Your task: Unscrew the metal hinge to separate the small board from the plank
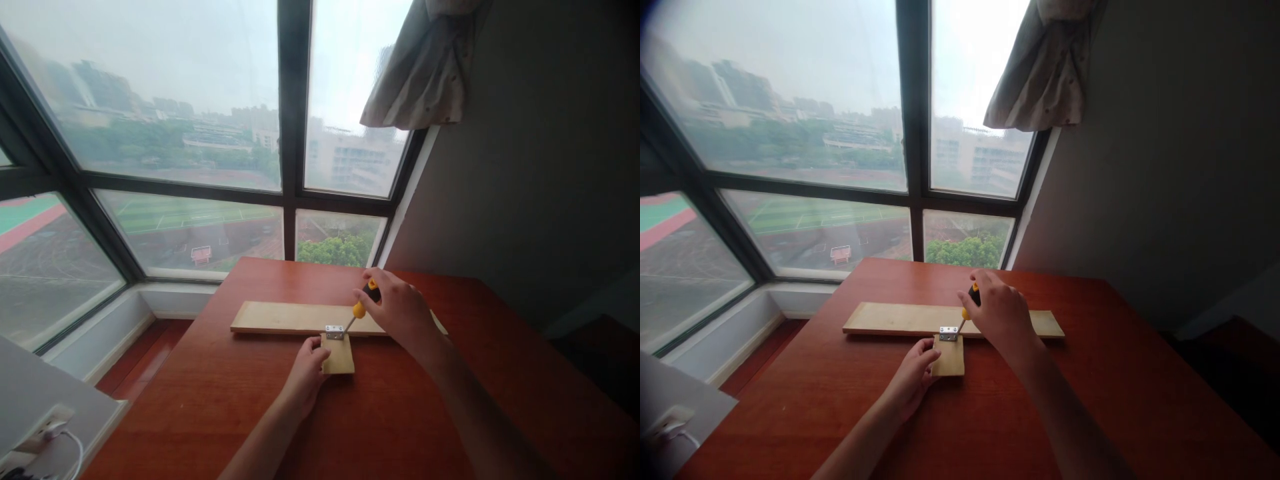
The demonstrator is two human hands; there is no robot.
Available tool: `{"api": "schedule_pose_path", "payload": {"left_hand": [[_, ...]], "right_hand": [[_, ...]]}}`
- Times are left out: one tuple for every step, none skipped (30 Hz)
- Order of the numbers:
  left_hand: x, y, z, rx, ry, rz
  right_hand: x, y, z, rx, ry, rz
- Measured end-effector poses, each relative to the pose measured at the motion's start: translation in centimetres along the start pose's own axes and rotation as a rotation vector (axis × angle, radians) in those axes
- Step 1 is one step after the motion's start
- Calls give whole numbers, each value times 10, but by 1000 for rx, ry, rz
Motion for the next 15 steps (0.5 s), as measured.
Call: {"api": "schedule_pose_path", "payload": {"left_hand": [[-1,1,1,7,10,15],[-3,2,3,11,29,31],[-4,2,5,15,52,45],[-5,3,7,18,76,55],[-6,3,9,23,98,58],[-7,2,10,27,113,57],[-8,2,11,24,123,51],[-8,2,11,15,125,41],[-8,2,10,2,122,30],[-7,3,9,-13,117,15],[-7,3,7,-28,110,0],[-6,3,6,-40,102,-15],[-5,3,4,-48,94,-28],[-4,3,3,-53,87,-38],[-4,3,2,-54,79,-44]], "right_hand": [[0,0,0,-1,-3,2],[-1,1,0,1,-13,15],[-3,0,0,5,-28,36],[-5,0,0,9,-43,59],[-7,-1,0,11,-57,78],[-9,-1,-1,10,-67,92],[-11,-2,-2,6,-75,100],[-13,-3,-2,0,-82,103],[-14,-4,-2,-7,-86,100],[-14,-4,-2,-14,-83,91],[-14,-4,-2,-21,-76,79],[-14,-4,-1,-26,-67,68],[-13,-4,-1,-29,-60,61],[-13,-3,0,-31,-58,62],[-13,-2,0,-29,-63,71]]}}
Point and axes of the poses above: each hand's wrist, its own z-axis towards the middle knuckle, its own y-axis out of the palm, x = y × z, the point moved 7 cm from there along z, towards the middle knuckle, and after that the axes turned 6 degrees about -y, right-handed, at the moved point
